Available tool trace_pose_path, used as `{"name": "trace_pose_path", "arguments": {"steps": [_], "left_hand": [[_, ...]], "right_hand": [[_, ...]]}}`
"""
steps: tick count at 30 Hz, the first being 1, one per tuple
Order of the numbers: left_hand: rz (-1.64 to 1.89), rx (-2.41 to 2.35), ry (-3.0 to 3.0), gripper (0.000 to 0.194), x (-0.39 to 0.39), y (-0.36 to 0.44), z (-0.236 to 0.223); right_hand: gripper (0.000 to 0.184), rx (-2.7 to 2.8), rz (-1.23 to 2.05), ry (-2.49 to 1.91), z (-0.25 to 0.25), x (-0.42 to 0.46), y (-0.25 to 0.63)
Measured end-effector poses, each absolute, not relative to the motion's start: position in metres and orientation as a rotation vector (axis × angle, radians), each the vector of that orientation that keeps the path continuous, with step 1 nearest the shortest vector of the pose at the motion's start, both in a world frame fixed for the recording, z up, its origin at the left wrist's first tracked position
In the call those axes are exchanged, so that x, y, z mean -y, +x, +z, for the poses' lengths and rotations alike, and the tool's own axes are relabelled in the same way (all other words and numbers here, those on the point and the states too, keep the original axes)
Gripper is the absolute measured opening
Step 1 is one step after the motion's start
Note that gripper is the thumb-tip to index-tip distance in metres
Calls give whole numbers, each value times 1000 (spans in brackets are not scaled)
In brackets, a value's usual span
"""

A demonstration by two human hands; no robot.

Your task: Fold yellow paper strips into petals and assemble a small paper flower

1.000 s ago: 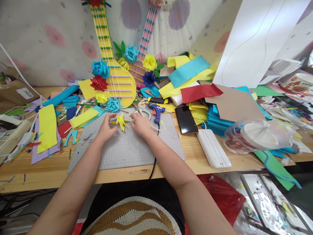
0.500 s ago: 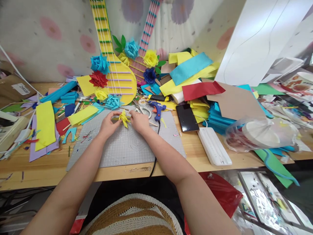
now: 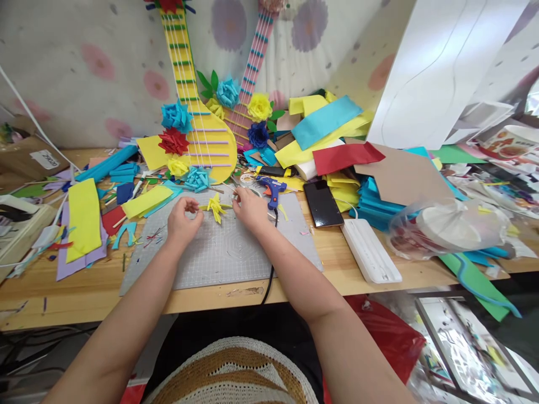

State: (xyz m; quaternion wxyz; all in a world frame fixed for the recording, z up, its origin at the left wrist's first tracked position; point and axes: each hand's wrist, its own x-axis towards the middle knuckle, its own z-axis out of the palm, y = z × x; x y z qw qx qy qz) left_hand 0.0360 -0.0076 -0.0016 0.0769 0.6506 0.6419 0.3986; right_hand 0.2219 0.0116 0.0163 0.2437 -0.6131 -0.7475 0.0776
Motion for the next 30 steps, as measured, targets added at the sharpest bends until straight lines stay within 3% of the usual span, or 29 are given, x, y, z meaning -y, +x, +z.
{"name": "trace_pose_path", "arguments": {"steps": [3, 7, 16, 22, 30], "left_hand": [[879, -2048, 1873, 11, 15, 46, 4], [569, -2113, 1947, 23, 18, 56, 6], [338, -2200, 2003, 34, 18, 58, 4], [470, -2237, 1949, 20, 17, 55, 4], [1031, -2128, 1900, 9, 14, 49, 0]], "right_hand": [[27, 2124, 249, -1682, 20, -6, 217], [30, 2322, 278, -1654, 20, 2, 208], [29, 2417, 243, -1727, 15, 4, 200], [30, 2405, 223, -1751, 16, 2, 202], [24, 2293, 201, -1840, 18, -4, 211]]}}
